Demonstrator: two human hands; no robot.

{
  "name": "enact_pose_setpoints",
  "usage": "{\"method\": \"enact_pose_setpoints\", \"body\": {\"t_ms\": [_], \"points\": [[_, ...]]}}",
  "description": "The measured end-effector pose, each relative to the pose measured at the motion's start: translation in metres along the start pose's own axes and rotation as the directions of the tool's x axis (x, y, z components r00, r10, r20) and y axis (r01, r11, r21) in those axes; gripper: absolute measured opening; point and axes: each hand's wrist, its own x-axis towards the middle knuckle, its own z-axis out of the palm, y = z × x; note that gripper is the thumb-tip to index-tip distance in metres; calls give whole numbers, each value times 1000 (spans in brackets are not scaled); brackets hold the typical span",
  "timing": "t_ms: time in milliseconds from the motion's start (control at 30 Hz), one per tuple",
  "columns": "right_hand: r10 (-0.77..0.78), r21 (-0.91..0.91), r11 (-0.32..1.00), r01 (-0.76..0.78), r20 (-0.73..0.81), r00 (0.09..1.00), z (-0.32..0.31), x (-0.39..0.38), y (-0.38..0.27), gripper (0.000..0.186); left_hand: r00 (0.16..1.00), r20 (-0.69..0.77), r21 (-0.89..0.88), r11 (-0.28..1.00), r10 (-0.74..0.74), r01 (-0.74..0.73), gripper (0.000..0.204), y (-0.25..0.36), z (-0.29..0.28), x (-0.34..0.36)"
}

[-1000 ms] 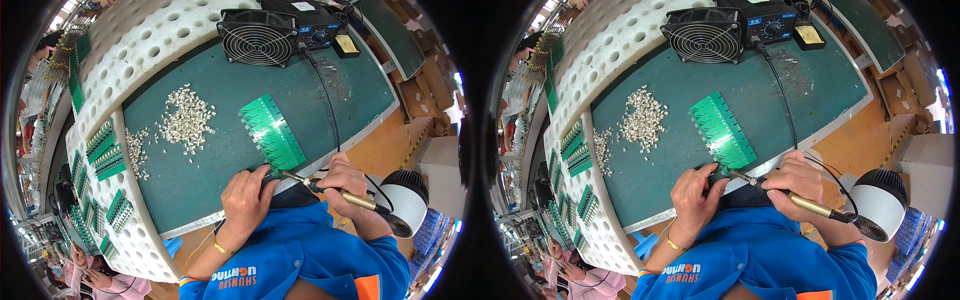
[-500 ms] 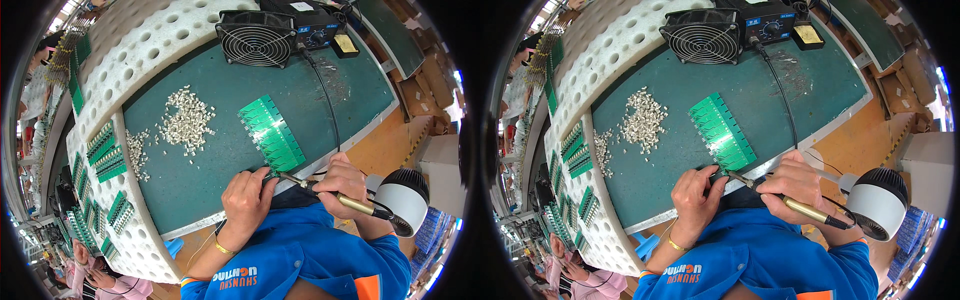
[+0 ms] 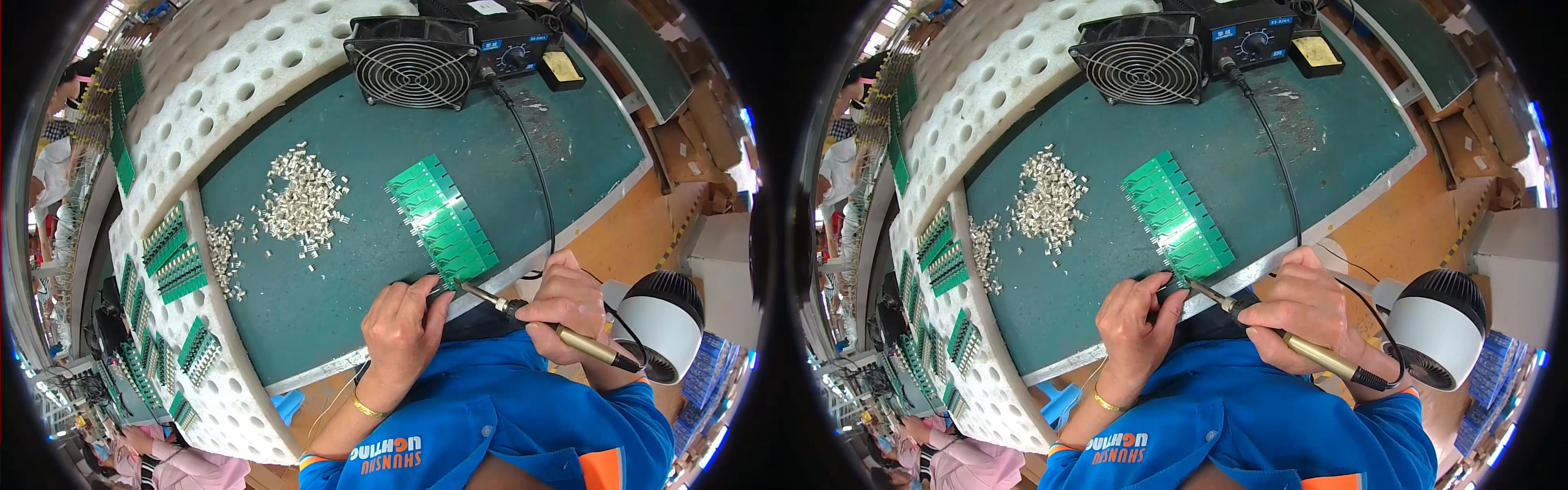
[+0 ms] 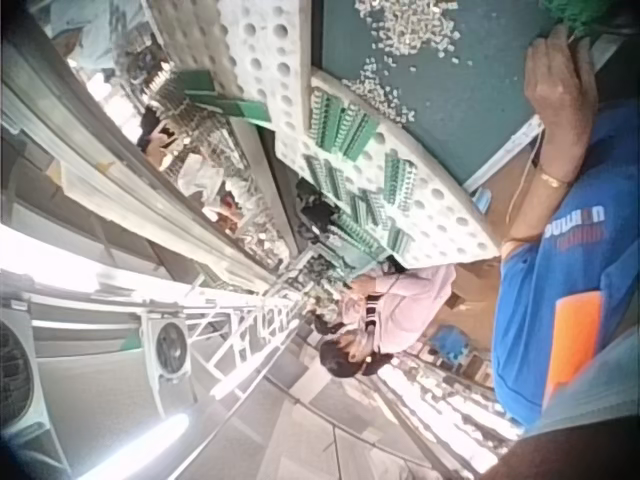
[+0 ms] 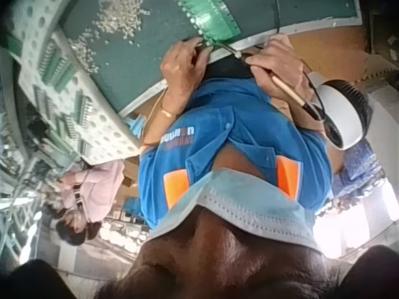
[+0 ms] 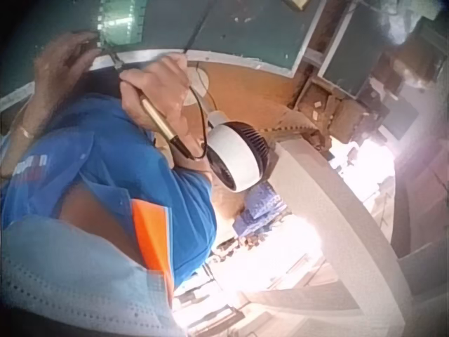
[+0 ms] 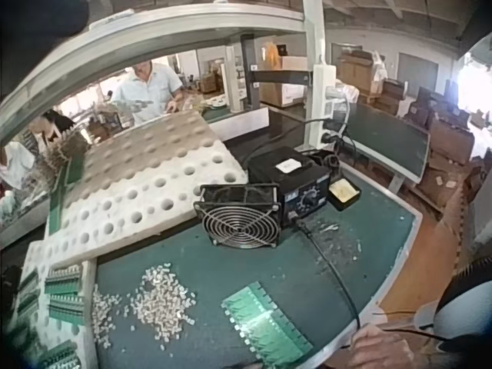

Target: The person solders electronic components onto green circuit board strips using a soldering iron.

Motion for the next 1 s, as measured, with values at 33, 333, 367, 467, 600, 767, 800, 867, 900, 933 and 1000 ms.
{"method": "enact_pose_setpoints", "body": {"t_ms": [33, 333, 367, 467, 600, 767, 800, 867, 900, 933, 1000], "points": [[3, -2, 1000, -3, 4, 1000, 0, 0, 0, 26, 1000, -3, -2, 1000, 8, -8, 30, 0, 1, 1], [7, 13, 1000, -7, 15, 1000, 5, 1, 5, 26, 1000, -4, 0, 1000, 16, -16, 29, -1, 0, 0], [3, 8, 1000, -3, 19, 1000, 5, 2, 5, 26, 1000, -4, -2, 1000, 18, -18, 30, -1, 1, 0], [-11, -9, 1000, 11, 26, 1000, 5, 5, 4, 27, 1000, -11, -8, 1000, 24, -24, 30, -2, 1, 0], [-12, -20, 1000, 13, 45, 999, 5, 9, 0, 27, 1000, -17, -12, 1000, 20, -21, 30, -1, 1, 0], [-17, -96, 995, 20, 32, 999, -1, 7, -2, 26, 1000, -11, 0, 1000, 13, -13, 29, -1, 1, -1], [-19, -95, 995, 22, 34, 999, -4, 7, -3, 26, 1000, -13, 1, 1000, 12, -12, 29, -1, 1, 0], [25, 20, 999, -25, -40, 999, -11, 6, -6, 25, 1000, -14, -8, 1000, 16, -17, 28, -1, 2, 1], [3, 3, 1000, -3, -28, 1000, -12, 5, -5, 25, 1000, -13, -9, 1000, 18, -18, 28, -1, 1, 1], [3, 2, 1000, -3, -29, 1000, -11, 4, -4, 25, 1000, -15, -5, 1000, 13, -13, 28, 0, 0, 0], [-22, 8, 1000, 22, -25, 999, -8, 4, 2, 28, 1000, -21, -1, 1000, 11, -11, 28, 0, 0, 0]]}}
